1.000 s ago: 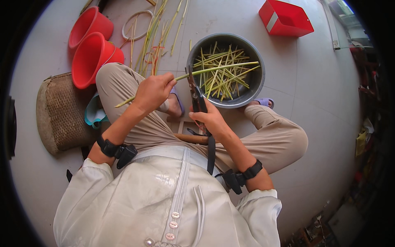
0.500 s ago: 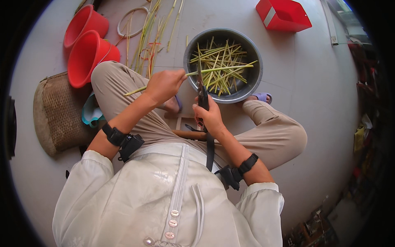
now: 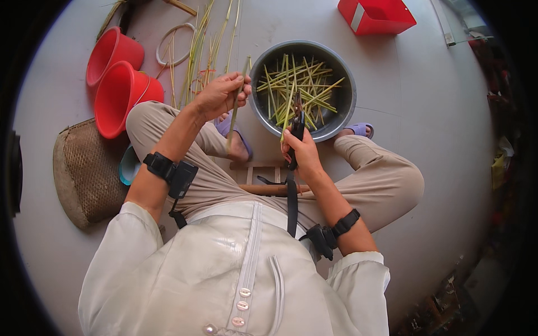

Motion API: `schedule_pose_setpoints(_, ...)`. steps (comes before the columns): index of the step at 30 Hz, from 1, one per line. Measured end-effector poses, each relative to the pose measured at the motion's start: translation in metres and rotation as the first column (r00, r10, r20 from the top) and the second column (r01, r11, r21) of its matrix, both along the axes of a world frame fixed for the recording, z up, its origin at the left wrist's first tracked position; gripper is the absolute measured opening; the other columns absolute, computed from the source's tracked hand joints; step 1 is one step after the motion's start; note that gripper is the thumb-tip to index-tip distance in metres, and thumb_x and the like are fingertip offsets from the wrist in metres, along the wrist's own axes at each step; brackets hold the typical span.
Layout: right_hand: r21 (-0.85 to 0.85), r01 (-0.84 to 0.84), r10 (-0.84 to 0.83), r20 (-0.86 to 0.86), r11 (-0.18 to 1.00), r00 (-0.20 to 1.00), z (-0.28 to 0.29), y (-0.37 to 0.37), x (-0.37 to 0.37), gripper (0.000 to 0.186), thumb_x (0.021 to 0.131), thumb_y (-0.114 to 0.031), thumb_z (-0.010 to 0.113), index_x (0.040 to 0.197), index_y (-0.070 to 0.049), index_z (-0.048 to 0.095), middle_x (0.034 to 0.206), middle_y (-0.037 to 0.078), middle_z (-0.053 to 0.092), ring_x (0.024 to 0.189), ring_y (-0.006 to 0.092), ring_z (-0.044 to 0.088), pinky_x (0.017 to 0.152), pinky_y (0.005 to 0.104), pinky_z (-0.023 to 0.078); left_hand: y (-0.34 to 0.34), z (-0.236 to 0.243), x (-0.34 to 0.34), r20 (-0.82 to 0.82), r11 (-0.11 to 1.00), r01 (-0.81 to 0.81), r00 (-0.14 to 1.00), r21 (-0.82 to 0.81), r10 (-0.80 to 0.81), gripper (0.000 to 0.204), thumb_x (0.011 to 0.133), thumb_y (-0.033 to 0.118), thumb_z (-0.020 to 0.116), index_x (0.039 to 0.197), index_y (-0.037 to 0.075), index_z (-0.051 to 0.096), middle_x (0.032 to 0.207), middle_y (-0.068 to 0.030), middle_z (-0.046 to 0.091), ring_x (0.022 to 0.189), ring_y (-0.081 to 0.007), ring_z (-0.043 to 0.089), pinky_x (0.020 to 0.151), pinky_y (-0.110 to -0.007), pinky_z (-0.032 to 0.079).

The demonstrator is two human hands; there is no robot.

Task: The person is sitting and using gardening shears to cut green plant stems into smaller segments and placing them into a bucket.

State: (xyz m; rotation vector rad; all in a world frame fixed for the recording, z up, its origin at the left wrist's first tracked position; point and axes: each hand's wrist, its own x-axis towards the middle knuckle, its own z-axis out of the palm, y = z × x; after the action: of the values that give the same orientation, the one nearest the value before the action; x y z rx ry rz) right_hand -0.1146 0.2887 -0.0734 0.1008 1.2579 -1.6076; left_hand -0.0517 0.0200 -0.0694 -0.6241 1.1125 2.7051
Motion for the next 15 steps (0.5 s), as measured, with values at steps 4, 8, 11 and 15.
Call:
schedule_pose_setpoints(4,0.038,0.02,-0.019,-0.013,0.999,1.0,0.007,0.002,-0.001,0.028,0.096,-0.016,0.057,0.122,-0.007,0.05,0.073,0.0,0.053,0.061,0.0095,0.05,0.049,0.0212,0.038,-0.006,0.018,0.006,0.07,0.947,-0.313,0.945,-0.075,0.318,0.014,0.103,0.021,0.047,0.109,0.01,0.055,0.116,-0.0111,0.065,0.097,-0.0156,0.062,0.081,-0.032,0.05)
schedule_pose_setpoints(8,0.041,-0.046,0.046,-0.006,0.998,0.999,0.027,-0.003,-0.002,0.039,0.099,-0.023,0.054,0.135,-0.009,0.047,0.079,-0.003,0.057,0.064,0.0071,0.051,0.051,0.0213,0.041,-0.023,0.006,0.025,0.034,0.93,-0.366,0.93,-0.04,0.367,0.013,0.103,0.02,0.047,0.107,0.012,0.056,0.117,-0.0097,0.065,0.097,-0.0144,0.059,0.08,-0.03,0.047)
schedule_pose_setpoints(11,0.074,-0.097,0.103,-0.078,0.993,0.992,0.024,-0.004,-0.001,0.04,0.101,-0.024,0.052,0.136,-0.009,0.045,0.091,-0.001,0.062,0.075,0.0078,0.059,0.055,0.0225,0.044,-0.029,-0.004,0.035,-0.093,0.934,-0.347,0.93,0.088,0.355,0.013,0.103,0.019,0.046,0.105,0.012,0.058,0.117,-0.0094,0.065,0.094,-0.0137,0.057,0.077,-0.029,0.045)
schedule_pose_setpoints(15,0.112,-0.172,0.183,-0.097,0.979,0.978,0.021,-0.001,-0.005,0.044,0.101,-0.023,0.052,0.14,-0.007,0.041,0.107,0.004,0.063,0.089,0.0132,0.064,0.064,0.025,0.05,-0.025,-0.006,0.04,-0.074,0.911,-0.398,0.91,0.107,0.407,0.015,0.103,0.019,0.044,0.105,0.011,0.057,0.115,-0.0105,0.065,0.088,-0.0123,0.058,0.073,-0.03,0.047)
